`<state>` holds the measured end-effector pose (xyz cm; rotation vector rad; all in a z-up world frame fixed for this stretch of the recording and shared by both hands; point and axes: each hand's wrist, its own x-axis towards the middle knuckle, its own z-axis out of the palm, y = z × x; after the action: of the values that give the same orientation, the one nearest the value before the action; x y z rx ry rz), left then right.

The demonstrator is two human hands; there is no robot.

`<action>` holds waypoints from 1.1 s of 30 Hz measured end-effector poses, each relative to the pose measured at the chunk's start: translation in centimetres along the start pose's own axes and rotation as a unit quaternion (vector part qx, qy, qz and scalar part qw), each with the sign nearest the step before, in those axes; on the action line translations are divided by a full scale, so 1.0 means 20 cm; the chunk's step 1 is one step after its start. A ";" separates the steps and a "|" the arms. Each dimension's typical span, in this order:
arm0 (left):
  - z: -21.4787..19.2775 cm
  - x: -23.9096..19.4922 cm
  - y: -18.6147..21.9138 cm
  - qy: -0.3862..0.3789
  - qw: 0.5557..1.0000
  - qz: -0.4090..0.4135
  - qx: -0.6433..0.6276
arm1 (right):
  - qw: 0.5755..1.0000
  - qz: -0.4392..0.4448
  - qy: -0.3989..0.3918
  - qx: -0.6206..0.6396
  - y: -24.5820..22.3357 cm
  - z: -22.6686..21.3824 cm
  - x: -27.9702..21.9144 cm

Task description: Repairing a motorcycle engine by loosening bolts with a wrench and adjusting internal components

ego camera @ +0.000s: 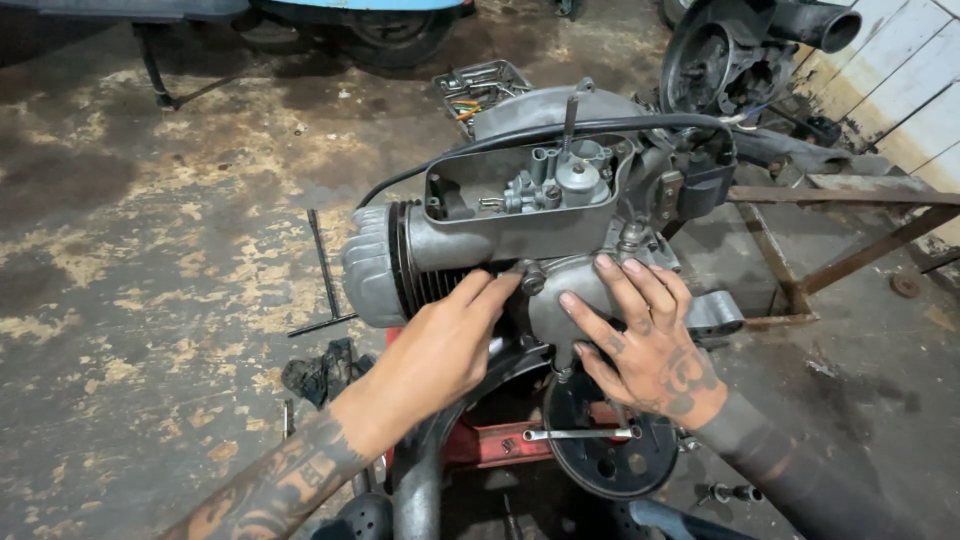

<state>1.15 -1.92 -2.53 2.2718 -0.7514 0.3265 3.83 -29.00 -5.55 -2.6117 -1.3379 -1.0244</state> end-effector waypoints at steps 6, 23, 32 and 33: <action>0.00 0.01 0.01 0.045 0.998 -0.001 -0.032 | 1.000 0.004 0.002 0.004 -0.01 0.00 0.00; -0.05 0.17 0.10 -0.062 0.965 0.008 0.254 | 0.996 -0.004 0.089 -0.031 -0.01 0.06 0.03; -0.19 0.07 0.14 -0.076 0.964 0.006 0.256 | 0.995 -0.011 0.095 -0.031 0.00 0.07 0.02; -0.18 0.03 0.11 -0.078 0.964 0.007 0.256 | 0.995 -0.009 0.095 -0.031 -0.01 0.07 0.01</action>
<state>0.34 -0.98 1.51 2.8066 -0.8358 0.3843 4.59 -28.23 -6.58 -2.4717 -1.3088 -1.2991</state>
